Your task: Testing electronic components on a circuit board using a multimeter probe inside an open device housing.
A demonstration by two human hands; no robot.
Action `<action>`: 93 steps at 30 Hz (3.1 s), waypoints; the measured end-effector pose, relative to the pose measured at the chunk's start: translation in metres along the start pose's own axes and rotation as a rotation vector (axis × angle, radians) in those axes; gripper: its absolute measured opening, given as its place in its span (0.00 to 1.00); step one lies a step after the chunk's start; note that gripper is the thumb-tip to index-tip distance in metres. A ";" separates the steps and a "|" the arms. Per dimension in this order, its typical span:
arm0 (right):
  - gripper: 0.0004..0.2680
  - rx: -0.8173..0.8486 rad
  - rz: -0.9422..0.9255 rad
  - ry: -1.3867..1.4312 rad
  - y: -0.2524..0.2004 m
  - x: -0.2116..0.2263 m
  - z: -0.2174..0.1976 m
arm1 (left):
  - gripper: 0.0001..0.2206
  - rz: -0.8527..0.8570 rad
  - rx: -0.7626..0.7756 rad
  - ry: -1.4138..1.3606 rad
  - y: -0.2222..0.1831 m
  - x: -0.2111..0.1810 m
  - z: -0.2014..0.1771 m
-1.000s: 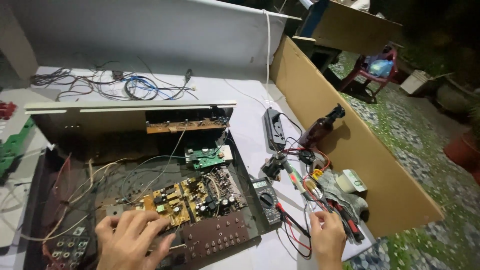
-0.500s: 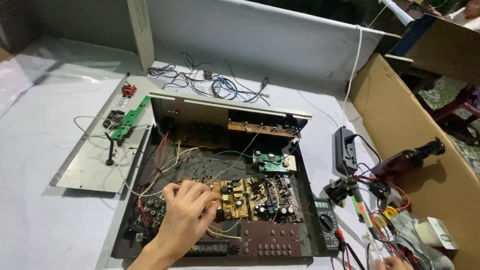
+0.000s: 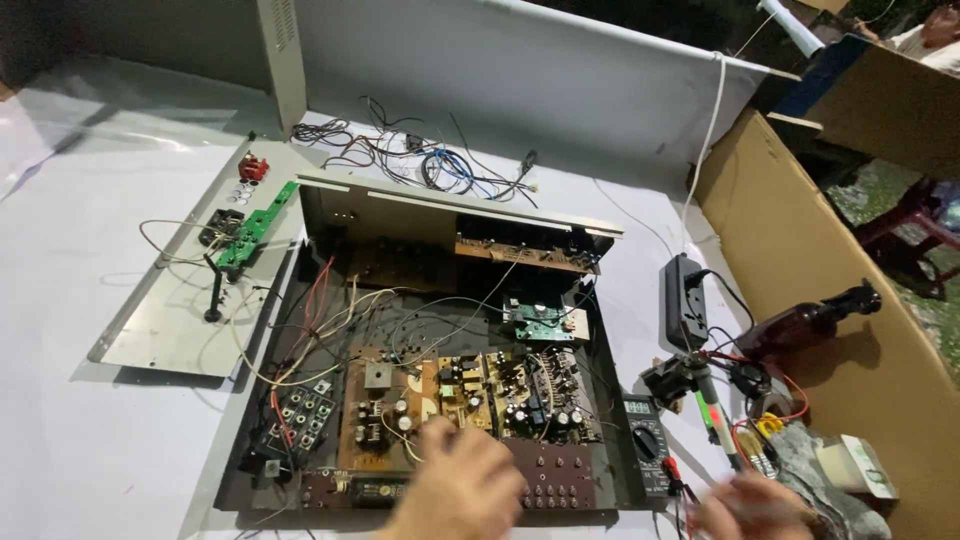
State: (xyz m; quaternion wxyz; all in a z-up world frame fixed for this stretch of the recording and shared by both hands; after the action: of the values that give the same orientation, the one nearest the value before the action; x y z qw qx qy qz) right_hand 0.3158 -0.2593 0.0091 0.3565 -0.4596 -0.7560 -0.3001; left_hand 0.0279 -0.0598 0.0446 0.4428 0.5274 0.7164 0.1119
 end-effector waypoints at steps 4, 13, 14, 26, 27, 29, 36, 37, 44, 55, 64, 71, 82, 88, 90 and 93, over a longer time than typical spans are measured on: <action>0.07 0.109 -0.114 0.130 0.001 0.096 0.041 | 0.27 0.092 0.354 0.020 -0.023 0.006 0.084; 0.06 0.278 -0.401 0.113 0.049 0.115 0.110 | 0.29 0.063 0.302 0.140 0.014 0.001 0.090; 0.06 0.262 -0.474 0.066 0.052 0.113 0.113 | 0.27 -0.001 0.255 0.141 0.026 -0.002 0.083; 0.06 0.216 -0.493 -0.022 0.054 0.112 0.112 | 0.18 -0.072 0.193 0.246 0.049 0.028 0.117; 0.06 0.213 -0.493 -0.021 0.054 0.112 0.112 | 0.18 -0.069 0.193 0.247 0.050 0.029 0.118; 0.05 0.214 -0.522 -0.008 0.052 0.113 0.111 | 0.18 -0.089 0.258 0.211 0.051 0.032 0.120; 0.05 0.193 -0.534 -0.030 0.049 0.116 0.111 | 0.16 -0.095 0.340 0.163 0.059 0.031 0.112; 0.05 0.184 -0.531 -0.047 0.050 0.116 0.111 | 0.16 -0.109 0.362 0.157 0.060 0.031 0.113; 0.05 0.207 -0.512 -0.040 0.055 0.116 0.112 | 0.13 -0.145 0.421 0.117 0.065 0.031 0.110; 0.06 0.344 -0.294 0.342 0.081 0.107 0.125 | 0.35 -0.071 0.277 0.219 0.022 0.043 0.106; 0.04 0.313 -0.372 0.298 0.075 0.093 0.124 | 0.19 -0.180 0.007 0.168 -0.002 0.037 0.085; 0.07 0.218 -0.415 0.179 0.047 0.096 0.112 | 0.23 -0.537 -0.105 0.468 -0.007 0.104 -0.035; 0.02 0.076 -0.645 -0.088 0.036 0.117 0.122 | 0.16 -0.490 -0.111 0.424 -0.021 0.153 -0.049; 0.01 0.160 -0.713 -0.058 0.041 0.120 0.124 | 0.13 -0.469 -0.083 0.449 -0.014 0.149 -0.048; 0.01 0.184 -0.753 -0.053 0.043 0.117 0.126 | 0.14 -0.472 -0.069 0.451 -0.014 0.147 -0.049; 0.04 0.161 -0.792 -0.042 0.044 0.110 0.126 | 0.13 -0.488 -0.053 0.439 -0.012 0.146 -0.050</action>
State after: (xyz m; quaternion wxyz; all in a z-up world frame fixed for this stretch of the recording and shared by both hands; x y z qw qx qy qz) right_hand 0.2867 -0.0902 0.0331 0.2326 -0.1095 -0.9030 -0.3443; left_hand -0.0250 0.0755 -0.0092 0.3050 0.2916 0.8969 0.1323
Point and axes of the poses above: each hand's wrist, its own y-axis towards the middle knuckle, its own z-axis out of the palm, x = y × z, the point moved 2 cm from there along y, towards the middle knuckle, and after that the axes turned 13 degrees about -y, right-handed, at the moved point
